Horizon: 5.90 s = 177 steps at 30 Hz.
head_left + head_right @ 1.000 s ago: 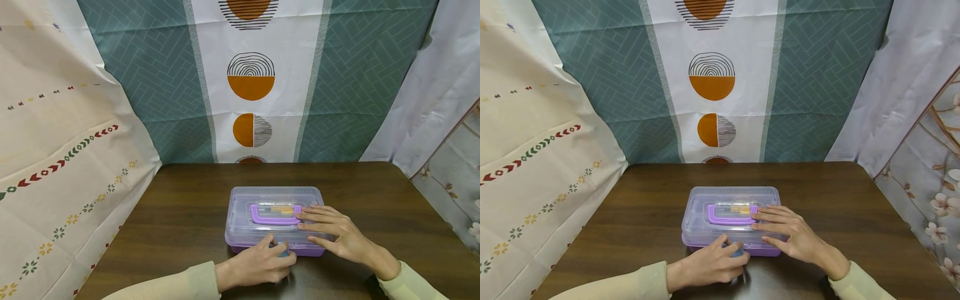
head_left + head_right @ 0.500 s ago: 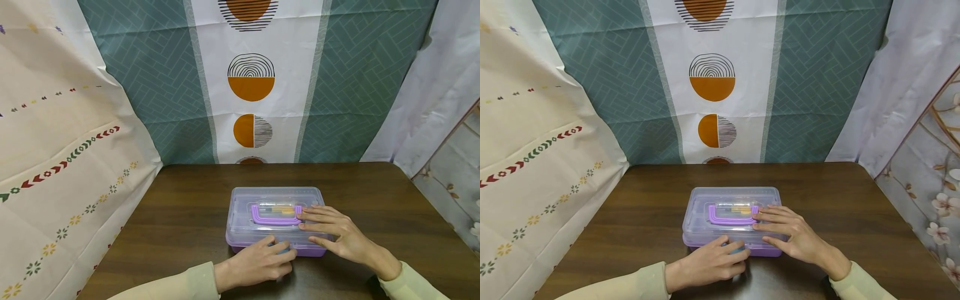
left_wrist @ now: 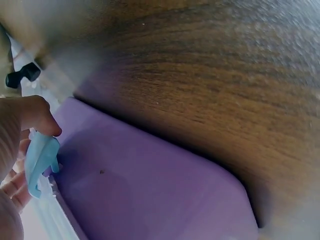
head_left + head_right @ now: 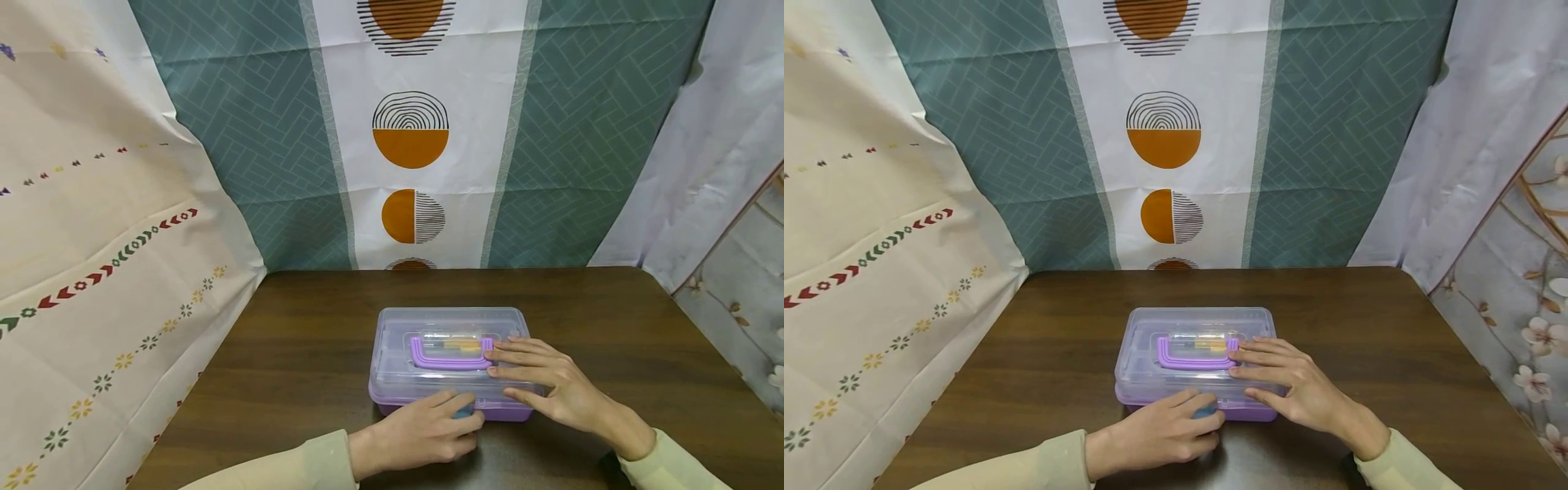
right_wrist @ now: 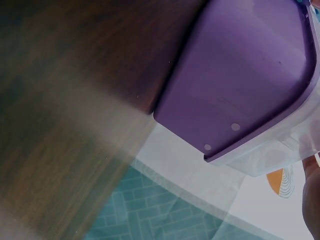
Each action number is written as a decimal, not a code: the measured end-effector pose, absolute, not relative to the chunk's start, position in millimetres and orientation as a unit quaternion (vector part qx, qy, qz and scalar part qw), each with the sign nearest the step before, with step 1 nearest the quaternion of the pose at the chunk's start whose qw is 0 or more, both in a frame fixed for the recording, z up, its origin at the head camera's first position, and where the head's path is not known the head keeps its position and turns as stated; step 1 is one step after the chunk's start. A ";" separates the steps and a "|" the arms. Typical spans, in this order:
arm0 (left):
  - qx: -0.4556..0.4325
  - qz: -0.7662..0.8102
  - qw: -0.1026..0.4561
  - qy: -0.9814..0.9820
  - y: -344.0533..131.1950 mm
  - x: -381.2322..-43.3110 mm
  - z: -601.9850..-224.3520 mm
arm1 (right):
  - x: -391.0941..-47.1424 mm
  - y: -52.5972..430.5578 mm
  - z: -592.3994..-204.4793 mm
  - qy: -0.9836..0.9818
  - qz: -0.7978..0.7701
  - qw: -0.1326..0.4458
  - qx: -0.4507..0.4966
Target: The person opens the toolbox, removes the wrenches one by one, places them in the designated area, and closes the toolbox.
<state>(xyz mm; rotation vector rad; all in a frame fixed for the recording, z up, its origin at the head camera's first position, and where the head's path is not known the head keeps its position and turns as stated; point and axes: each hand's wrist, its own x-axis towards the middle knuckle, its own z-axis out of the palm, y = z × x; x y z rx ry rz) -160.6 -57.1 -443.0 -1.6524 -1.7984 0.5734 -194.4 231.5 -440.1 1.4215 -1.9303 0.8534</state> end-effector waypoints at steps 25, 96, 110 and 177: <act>-0.656 0.190 0.289 -0.671 -56.4 -163.5 -445.5 | -194.2 230.2 -439.4 -0.725 0.321 0.302 0.529; -0.697 0.160 0.234 -0.658 -69.6 -160.7 -449.4 | -191.8 230.3 -440.4 -0.733 0.321 0.293 0.523; -0.685 0.190 0.244 -0.660 -69.1 -160.1 -454.1 | -192.2 230.4 -439.3 -0.733 0.316 0.297 0.525; -0.664 0.228 0.266 -0.661 -65.6 -153.0 -456.4 | -192.5 229.4 -440.7 -0.727 0.317 0.302 0.528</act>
